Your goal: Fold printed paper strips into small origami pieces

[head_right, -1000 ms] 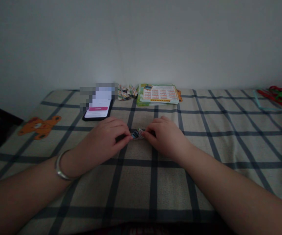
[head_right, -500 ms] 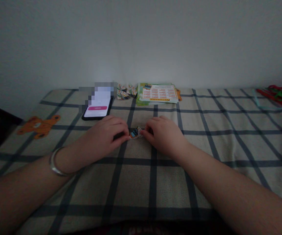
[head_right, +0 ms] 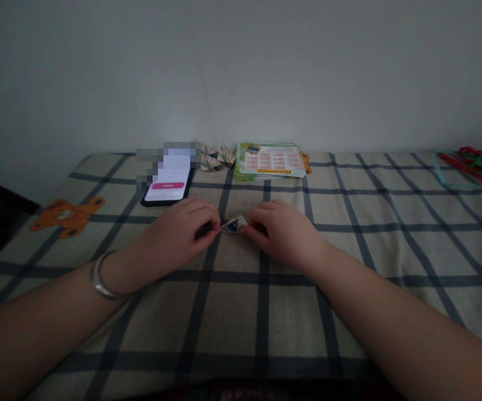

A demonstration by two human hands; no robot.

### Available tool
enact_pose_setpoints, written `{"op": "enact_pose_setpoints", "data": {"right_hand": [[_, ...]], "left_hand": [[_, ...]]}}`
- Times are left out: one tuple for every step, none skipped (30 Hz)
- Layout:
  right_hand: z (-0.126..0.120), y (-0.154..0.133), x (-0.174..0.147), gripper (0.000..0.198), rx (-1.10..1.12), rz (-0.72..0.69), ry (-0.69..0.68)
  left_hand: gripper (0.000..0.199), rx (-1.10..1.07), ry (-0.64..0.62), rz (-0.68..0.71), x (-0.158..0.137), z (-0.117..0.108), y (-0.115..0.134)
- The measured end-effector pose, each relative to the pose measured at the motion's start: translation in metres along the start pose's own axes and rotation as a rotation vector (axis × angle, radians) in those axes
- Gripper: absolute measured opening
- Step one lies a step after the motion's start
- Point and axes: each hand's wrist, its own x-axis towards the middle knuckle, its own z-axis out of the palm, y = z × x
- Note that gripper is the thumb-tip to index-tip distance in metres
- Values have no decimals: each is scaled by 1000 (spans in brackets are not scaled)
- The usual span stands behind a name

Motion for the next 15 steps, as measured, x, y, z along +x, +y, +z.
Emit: {"op": "enact_pose_setpoints", "data": {"right_hand": [[0, 0, 0, 27, 3, -8, -3], [-1, 0, 0, 27, 3, -11, -6], [-1, 0, 0, 27, 2, -12, -9], [-2, 0, 0, 26, 0, -13, -13], [-2, 0, 0, 25, -2, -17, -21], [-2, 0, 0, 24, -5, -20, -27], [-2, 0, 1, 23, -8, -21, -32], [-2, 0, 1, 23, -11, -20, -36], [-2, -1, 1, 24, -12, -11, -37], [-2, -1, 1, 24, -13, 1, -37], [-2, -2, 2, 25, -14, 14, -36], [-2, -2, 2, 25, -15, 25, -35], [-2, -3, 2, 25, -19, 35, -37], [-2, -4, 3, 25, -23, 42, -39], [-2, -4, 3, 25, -28, 46, -42]], "left_hand": [[4, -7, 9, 1, 0, 1, 0], [3, -12, 17, 0, 0, 1, 0], [2, -15, 27, -7, 0, 1, 1], [5, -14, 36, -15, -1, 2, 1], [7, -12, 41, -19, -1, 2, 1], [8, -8, 43, -19, 0, 2, 1], [8, -2, 41, -14, 0, 2, 1], [6, 6, 37, -9, 0, 3, 1], [5, 14, 31, -5, 1, 3, 1], [5, 23, 26, -7, 1, 3, 1], [5, 32, 27, -18, 1, 3, 1], [5, 42, 29, -31, 1, 2, 2], [6, 52, 31, -43, 1, 2, 2], [6, 64, 35, -53, 1, 1, 3], [7, 79, 37, -57, 1, 0, 4]]}}
